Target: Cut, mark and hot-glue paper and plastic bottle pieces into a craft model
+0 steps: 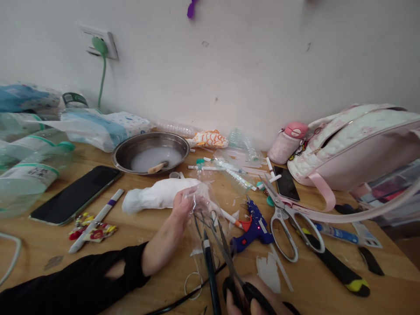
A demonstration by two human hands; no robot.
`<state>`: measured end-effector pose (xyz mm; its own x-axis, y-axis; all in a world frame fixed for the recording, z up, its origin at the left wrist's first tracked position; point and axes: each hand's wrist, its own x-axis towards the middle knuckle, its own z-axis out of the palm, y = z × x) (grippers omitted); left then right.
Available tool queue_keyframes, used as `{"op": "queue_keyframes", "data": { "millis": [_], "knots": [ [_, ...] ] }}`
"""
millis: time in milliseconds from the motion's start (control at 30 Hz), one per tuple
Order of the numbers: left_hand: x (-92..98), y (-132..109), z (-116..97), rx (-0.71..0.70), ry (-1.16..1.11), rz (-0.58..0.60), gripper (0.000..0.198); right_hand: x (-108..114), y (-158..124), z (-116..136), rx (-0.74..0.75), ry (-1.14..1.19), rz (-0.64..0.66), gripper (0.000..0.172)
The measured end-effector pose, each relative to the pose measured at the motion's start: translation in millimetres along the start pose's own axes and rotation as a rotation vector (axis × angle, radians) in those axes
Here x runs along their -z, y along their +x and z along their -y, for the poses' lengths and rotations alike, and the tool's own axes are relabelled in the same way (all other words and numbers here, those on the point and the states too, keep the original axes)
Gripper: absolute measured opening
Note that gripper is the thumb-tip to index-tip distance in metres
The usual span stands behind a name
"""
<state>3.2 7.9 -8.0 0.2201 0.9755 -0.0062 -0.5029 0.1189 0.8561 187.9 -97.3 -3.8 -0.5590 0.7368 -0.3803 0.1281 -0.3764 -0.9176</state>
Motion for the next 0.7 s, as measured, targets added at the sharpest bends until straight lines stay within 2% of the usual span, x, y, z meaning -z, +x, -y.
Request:
{"op": "queue_keyframes", "data": {
  "millis": [133, 400, 533, 700],
  "knots": [
    [-6.5, 1.6, -8.3, -0.022, -0.027, -0.05, 0.028, -0.9, 0.8, 3.3, 0.008, -0.018, -0.05, 0.062],
    [-11.5, -3.0, -13.1, 0.021, -0.061, -0.105, 0.034, -1.9, 11.9, 30.5, 0.06, -0.031, -0.152, 0.063],
    [-11.0, -5.9, -8.1, 0.001, -0.045, -0.126, 0.036, -2.5, 8.8, 20.0, 0.044, -0.022, -0.147, 0.066],
    [-1.2, -4.6, 10.3, -0.037, -0.037, -0.104, 0.044, -0.1, 1.9, -1.7, 0.003, 0.003, -0.051, 0.07]
  ]
}}
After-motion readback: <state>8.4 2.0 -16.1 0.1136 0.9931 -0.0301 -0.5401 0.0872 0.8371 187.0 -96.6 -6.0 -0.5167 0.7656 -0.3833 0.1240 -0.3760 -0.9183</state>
